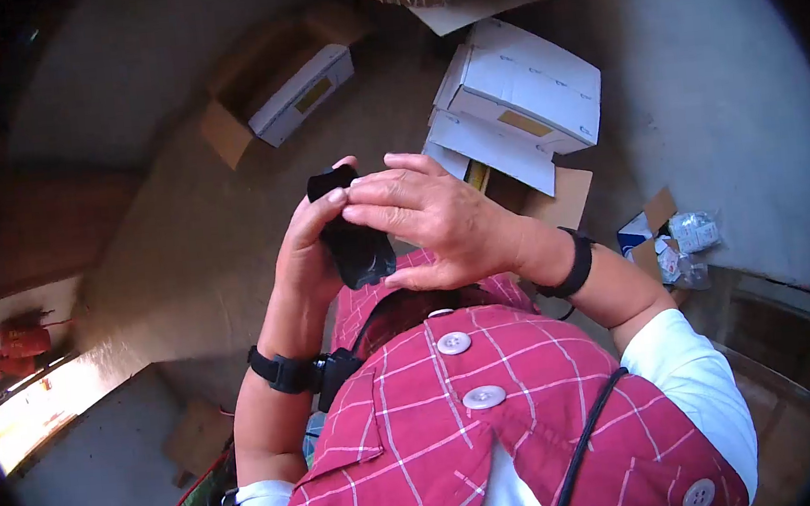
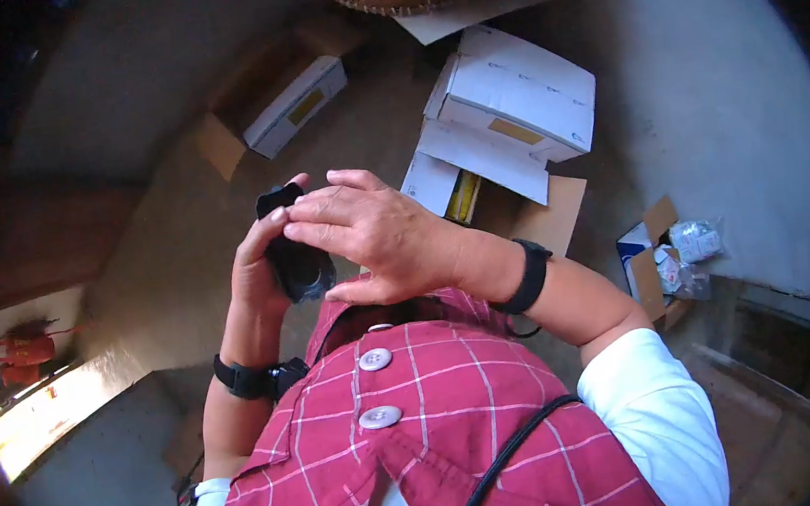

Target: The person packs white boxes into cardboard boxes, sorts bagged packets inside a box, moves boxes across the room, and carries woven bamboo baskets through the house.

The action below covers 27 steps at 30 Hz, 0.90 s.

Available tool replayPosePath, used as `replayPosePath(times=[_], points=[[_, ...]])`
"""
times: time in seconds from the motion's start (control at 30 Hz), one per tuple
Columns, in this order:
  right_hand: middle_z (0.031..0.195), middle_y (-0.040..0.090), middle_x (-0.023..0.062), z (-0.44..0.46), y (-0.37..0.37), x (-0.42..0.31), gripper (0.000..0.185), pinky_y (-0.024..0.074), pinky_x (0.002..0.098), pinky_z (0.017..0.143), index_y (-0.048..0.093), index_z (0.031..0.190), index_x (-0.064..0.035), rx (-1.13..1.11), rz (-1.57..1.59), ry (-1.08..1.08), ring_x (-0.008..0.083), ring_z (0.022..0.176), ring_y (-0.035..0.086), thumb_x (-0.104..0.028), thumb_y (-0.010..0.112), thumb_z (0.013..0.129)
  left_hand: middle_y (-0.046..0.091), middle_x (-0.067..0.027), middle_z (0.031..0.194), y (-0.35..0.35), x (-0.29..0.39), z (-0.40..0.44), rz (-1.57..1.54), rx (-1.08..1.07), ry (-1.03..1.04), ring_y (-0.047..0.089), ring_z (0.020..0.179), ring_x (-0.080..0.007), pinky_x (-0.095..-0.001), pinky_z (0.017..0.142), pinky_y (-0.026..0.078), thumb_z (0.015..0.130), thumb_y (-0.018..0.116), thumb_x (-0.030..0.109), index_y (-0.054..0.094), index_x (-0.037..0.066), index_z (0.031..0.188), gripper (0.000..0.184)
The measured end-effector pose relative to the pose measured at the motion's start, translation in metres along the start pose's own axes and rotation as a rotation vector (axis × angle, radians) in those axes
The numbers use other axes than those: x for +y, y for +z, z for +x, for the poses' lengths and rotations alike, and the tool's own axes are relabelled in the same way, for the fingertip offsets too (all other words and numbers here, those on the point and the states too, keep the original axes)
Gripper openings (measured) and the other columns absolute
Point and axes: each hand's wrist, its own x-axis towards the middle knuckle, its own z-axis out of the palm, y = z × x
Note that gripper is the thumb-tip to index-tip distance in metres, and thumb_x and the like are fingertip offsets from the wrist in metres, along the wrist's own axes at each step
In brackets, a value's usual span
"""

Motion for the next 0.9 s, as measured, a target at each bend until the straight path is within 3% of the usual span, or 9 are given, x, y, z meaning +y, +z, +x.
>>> replayPosePath(times=[0.1, 0.3, 0.37, 0.5, 0.6, 0.67, 0.73, 0.8, 0.9], points=[[0.123, 0.046, 0.0127, -0.011, -0.01, 0.008, 0.061, 0.0259, 0.0463, 0.099, 0.052, 0.116, -0.0052, -0.078, 0.009, -0.001, 0.0285, 0.119, 0.039, -0.03, 0.071, 0.063, 0.051, -0.0119, 0.109, 0.006, -0.008, -0.005, 0.06, -0.114, 0.027, 0.057, 0.095, -0.0217, -0.0339, 0.081, 0.05, 0.071, 0.062, 0.016, 0.037, 0.004, 0.124, 0.06], [0.129, 0.042, 0.0109, -0.027, -0.005, 0.035, 0.06, 0.0248, 0.0439, 0.1, 0.051, 0.119, -0.0075, -0.162, 0.233, 0.008, 0.0289, 0.123, 0.035, -0.037, 0.068, 0.07, 0.05, -0.0143, 0.11, 0.008, -0.029, -0.007, -0.013, -0.134, -0.019, 0.058, 0.094, -0.0276, -0.0431, 0.078, 0.052, 0.067, 0.067, 0.012, 0.034, 0.004, 0.125, 0.068], [0.128, 0.043, 0.0116, -0.032, -0.002, 0.04, 0.058, 0.0285, 0.0392, 0.099, 0.05, 0.121, -0.0066, -0.195, 0.787, 0.164, 0.0277, 0.123, 0.034, -0.037, 0.065, 0.074, 0.051, -0.0155, 0.108, 0.003, -0.034, -0.011, -0.011, -0.149, -0.038, 0.058, 0.093, -0.0281, -0.0442, 0.078, 0.052, 0.065, 0.067, 0.01, 0.034, 0.004, 0.126, 0.07], [0.125, 0.045, 0.011, -0.04, -0.012, 0.05, 0.056, 0.0301, 0.0351, 0.099, 0.048, 0.123, -0.0056, -0.22, 0.963, 0.143, 0.0251, 0.119, 0.039, -0.034, 0.062, 0.077, 0.052, -0.0163, 0.107, 0.005, -0.033, -0.02, 0.105, -0.136, -0.086, 0.058, 0.093, -0.0268, -0.0384, 0.077, 0.052, 0.063, 0.063, 0.008, 0.035, 0.003, 0.126, 0.069], [0.116, 0.052, 0.008, -0.062, -0.024, 0.055, 0.056, 0.0411, 0.0312, 0.087, 0.044, 0.126, -0.0046, -0.256, 1.053, 0.589, 0.0192, 0.105, 0.048, -0.024, 0.063, 0.077, 0.052, -0.017, 0.108, 0.001, -0.03, -0.036, 0.2, -0.115, -0.121, 0.058, 0.092, -0.0263, -0.0373, 0.075, 0.052, 0.061, 0.06, 0.007, 0.036, 0.003, 0.126, 0.07], [0.11, 0.055, 0.0127, -0.076, -0.021, 0.057, 0.056, 0.0456, 0.0301, 0.078, 0.047, 0.122, -0.0042, -0.531, 0.606, 0.548, 0.0196, 0.094, 0.055, -0.028, 0.066, 0.074, 0.052, -0.0157, 0.109, 0.005, -0.027, -0.044, 0.234, -0.11, -0.186, 0.056, 0.093, -0.0243, -0.0371, 0.083, 0.047, 0.058, 0.058, 0.005, 0.036, 0.001, 0.126, 0.072], [0.097, 0.06, 0.0154, -0.101, 0.003, 0.054, 0.051, 0.0469, 0.0304, 0.072, 0.051, 0.116, -0.0024, -0.675, 0.51, 0.444, 0.0208, 0.083, 0.059, -0.029, 0.064, 0.075, 0.052, -0.0132, 0.112, -0.001, -0.034, -0.047, 0.573, -0.25, -0.237, 0.053, 0.099, -0.0218, -0.034, 0.091, 0.041, 0.058, 0.056, 0.0, 0.038, 0.001, 0.125, 0.069], [0.086, 0.062, 0.0159, -0.112, 0.024, 0.051, 0.044, 0.0472, 0.0332, 0.067, 0.055, 0.111, -0.0018, -0.783, 0.641, 0.557, 0.0225, 0.075, 0.06, -0.029, 0.061, 0.077, 0.053, -0.0096, 0.111, 0.004, -0.047, -0.044, 0.85, -0.391, -0.243, 0.048, 0.104, -0.0173, -0.0284, 0.093, 0.035, 0.06, 0.053, -0.003, 0.041, 0.003, 0.124, 0.065], [0.078, 0.063, 0.0163, -0.112, 0.033, 0.05, 0.029, 0.0467, 0.0375, 0.064, 0.062, 0.095, -0.0025, -0.689, 0.514, 0.516, 0.0279, 0.072, 0.061, -0.022, 0.058, 0.075, 0.054, -0.0103, 0.11, 0.012, -0.056, -0.04, 0.947, -0.371, -0.332, 0.049, 0.103, -0.0176, -0.0285, 0.091, 0.036, 0.062, 0.053, -0.002, 0.042, 0.005, 0.125, 0.064]])
